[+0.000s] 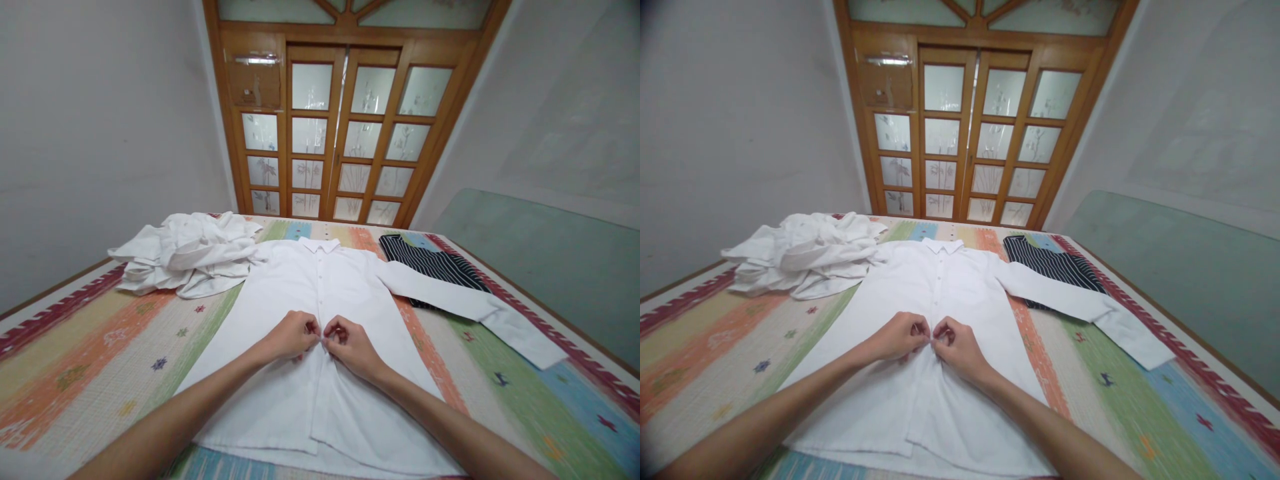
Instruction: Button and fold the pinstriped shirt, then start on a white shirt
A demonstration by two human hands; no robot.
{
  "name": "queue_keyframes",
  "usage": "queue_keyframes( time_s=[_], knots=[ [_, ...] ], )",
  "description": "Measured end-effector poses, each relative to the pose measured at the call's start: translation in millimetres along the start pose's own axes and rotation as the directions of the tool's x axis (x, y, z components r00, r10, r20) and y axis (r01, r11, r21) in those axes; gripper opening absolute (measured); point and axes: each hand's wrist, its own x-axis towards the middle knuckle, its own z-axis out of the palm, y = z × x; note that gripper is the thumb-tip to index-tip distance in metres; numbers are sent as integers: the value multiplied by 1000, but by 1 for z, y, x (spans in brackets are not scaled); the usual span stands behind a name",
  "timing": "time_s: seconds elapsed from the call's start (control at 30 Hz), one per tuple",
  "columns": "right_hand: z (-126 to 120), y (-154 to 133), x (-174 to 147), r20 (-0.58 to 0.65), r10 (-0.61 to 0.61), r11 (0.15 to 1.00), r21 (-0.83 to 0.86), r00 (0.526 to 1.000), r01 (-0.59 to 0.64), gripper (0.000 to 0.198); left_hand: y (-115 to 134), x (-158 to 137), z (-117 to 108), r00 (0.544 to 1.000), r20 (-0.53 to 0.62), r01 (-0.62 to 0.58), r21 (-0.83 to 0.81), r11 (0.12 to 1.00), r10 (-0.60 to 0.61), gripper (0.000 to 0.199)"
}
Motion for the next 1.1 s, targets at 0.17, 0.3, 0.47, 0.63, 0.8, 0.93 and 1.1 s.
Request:
queue_keyframes(
  time_s=[0.17,0.3,0.47,0.63,0.8,0.93,1.1],
  knots=[
    [0,1,0,-1,6,1000,20,1000,-6,8,0,2,-3,998,38,54,-147,988,-49,13],
    [0,1,0,-3,10,999,35,1000,-10,10,-6,5,-2,999,37,46,-197,979,-40,12],
    [0,-1,0,7,35,998,57,999,-36,13,-12,7,1,998,46,46,-291,956,-34,11],
    [0,-4,0,12,66,994,88,998,-67,15,-17,9,5,995,19,97,-459,883,-99,20],
    [0,-4,-1,22,179,971,156,984,-180,19,-26,12,11,989,-1,117,-588,800,-145,29],
    [0,-3,-1,8,180,969,173,984,-179,21,-30,14,14,988,-64,66,-639,766,-139,34],
    [0,-1,-2,3,177,965,194,984,-174,23,-26,13,13,978,-113,70,-621,780,-177,32]
  ],
)
